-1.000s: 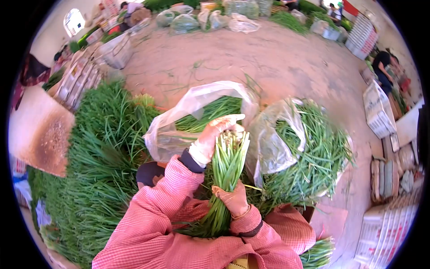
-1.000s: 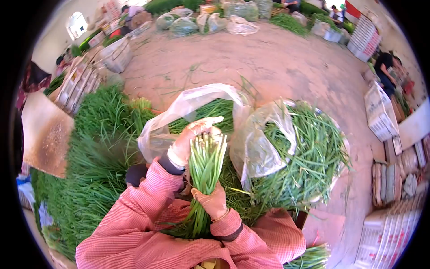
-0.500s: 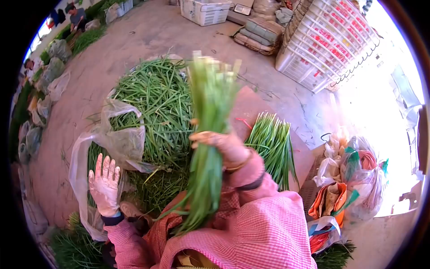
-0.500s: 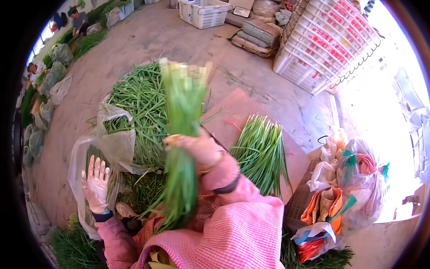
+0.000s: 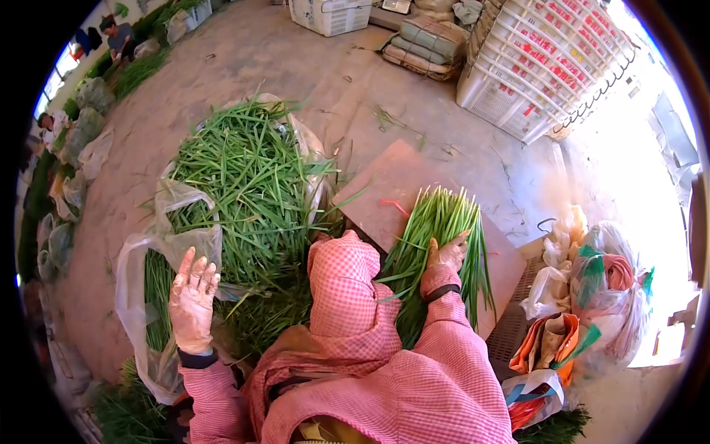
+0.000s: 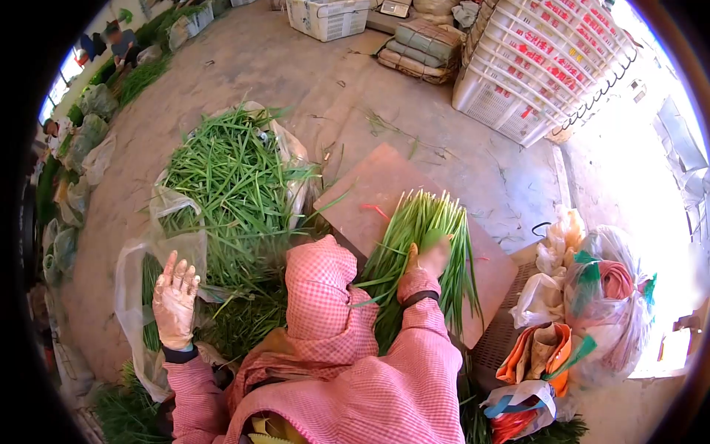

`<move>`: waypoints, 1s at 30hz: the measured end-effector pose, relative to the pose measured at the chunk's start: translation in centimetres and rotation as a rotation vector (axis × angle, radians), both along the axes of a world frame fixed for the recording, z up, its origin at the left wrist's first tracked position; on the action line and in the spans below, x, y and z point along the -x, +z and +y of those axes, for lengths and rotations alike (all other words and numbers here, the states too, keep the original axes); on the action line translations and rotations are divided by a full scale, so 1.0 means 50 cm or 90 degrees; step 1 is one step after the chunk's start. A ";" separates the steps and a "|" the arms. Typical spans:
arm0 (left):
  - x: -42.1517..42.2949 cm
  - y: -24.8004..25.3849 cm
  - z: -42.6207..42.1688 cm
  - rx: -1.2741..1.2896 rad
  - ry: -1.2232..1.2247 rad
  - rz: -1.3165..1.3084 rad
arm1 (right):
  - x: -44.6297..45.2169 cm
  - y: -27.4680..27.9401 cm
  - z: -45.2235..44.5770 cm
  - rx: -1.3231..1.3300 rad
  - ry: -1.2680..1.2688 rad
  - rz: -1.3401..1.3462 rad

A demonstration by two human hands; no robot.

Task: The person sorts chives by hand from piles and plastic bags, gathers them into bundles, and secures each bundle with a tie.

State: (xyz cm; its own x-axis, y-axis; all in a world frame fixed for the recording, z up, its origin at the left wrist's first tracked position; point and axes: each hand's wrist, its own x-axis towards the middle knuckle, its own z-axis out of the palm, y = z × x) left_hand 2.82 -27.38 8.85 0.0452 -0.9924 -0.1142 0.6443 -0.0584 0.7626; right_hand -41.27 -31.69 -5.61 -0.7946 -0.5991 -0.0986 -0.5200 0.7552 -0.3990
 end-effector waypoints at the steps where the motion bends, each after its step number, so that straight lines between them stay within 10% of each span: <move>1: -0.002 -0.004 -0.001 0.005 -0.002 0.014 | 0.005 -0.010 0.004 0.014 0.016 0.020; 10: -0.089 0.006 0.051 -0.003 0.092 -0.080 | 0.073 0.117 0.011 -0.136 0.097 0.070; 17: -0.201 0.038 0.148 -0.089 0.240 -0.193 | 0.080 0.097 -0.081 0.216 0.444 0.168; 24: -0.377 0.031 0.292 -0.076 0.508 -0.183 | -0.425 0.304 -0.138 0.366 0.852 -0.408; 28: -0.455 -0.010 0.366 -0.149 0.532 -0.314 | -0.719 0.312 -0.092 0.244 1.207 -0.321; 30: -0.492 -0.060 0.383 -0.198 0.341 -0.682 | -0.858 0.280 -0.065 0.207 1.333 -0.384</move>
